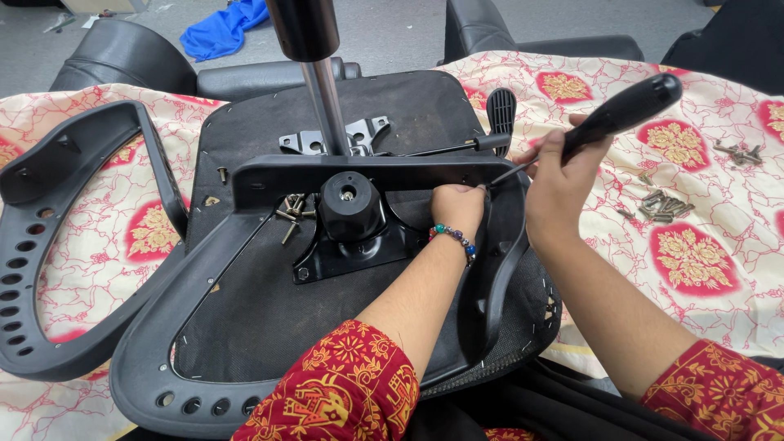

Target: The person assembles a chair by attaching a black plastic frame to the underside of the seat using a screwdriver and multiple screws. They align the frame, insert screws, and tighten them to secure the component.

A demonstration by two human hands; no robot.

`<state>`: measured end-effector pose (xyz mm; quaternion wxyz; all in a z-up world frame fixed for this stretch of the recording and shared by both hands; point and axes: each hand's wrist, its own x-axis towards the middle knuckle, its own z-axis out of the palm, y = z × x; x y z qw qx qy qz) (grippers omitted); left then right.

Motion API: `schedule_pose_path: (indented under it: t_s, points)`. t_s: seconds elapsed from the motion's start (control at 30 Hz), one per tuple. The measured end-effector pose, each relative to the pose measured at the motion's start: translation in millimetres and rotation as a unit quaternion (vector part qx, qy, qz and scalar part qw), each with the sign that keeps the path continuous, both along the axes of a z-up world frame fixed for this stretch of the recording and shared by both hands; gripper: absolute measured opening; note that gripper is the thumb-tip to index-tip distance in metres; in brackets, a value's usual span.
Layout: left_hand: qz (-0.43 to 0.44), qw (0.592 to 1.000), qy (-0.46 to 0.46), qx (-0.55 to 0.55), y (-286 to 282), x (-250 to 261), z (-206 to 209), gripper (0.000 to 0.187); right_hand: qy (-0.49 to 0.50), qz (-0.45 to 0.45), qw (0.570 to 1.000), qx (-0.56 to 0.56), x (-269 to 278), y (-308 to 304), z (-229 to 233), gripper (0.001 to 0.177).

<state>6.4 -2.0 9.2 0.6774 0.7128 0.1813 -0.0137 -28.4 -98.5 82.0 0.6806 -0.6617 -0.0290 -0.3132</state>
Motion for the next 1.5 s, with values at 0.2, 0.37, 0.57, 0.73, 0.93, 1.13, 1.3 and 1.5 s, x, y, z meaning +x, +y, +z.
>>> schedule_pose_path:
  t_s: [0.2,0.37,0.57,0.73,0.93,1.13,1.3,1.5]
  points:
    - [0.005,1.0,-0.014,0.022,-1.8,0.4,-3.9,0.019,0.017,0.023,0.999,0.034,3.5,-2.5,-0.5,0.026]
    - [-0.001,0.999,-0.017,0.04,-2.6,2.0,-9.7,0.022,0.021,0.052,0.997,0.048,3.8,-1.7,0.0,0.027]
    - [0.02,0.997,-0.05,0.062,-3.9,3.1,-12.7,0.021,0.028,0.04,0.998,0.033,-1.7,1.3,5.5,0.02]
    - [0.003,0.999,-0.031,0.041,-1.7,-0.6,-6.9,0.02,0.019,0.014,0.999,0.036,-5.7,2.8,7.6,0.025]
    - [-0.006,1.0,-0.002,0.021,0.5,-5.6,3.7,0.021,-0.008,0.015,1.0,0.002,-8.1,3.7,10.2,0.027]
    - [-0.008,0.998,-0.022,0.064,0.0,-4.1,0.9,0.024,0.004,0.025,1.0,-0.003,-6.9,3.6,10.2,0.03]
    - [-0.007,0.997,-0.004,0.071,-2.1,-2.8,0.7,0.024,-0.034,0.013,0.999,-0.008,-6.6,1.3,4.1,0.045]
    - [-0.007,0.998,0.014,0.067,-3.2,-5.2,8.0,0.023,-0.031,0.002,0.999,-0.011,-0.2,-1.9,-3.7,0.039]
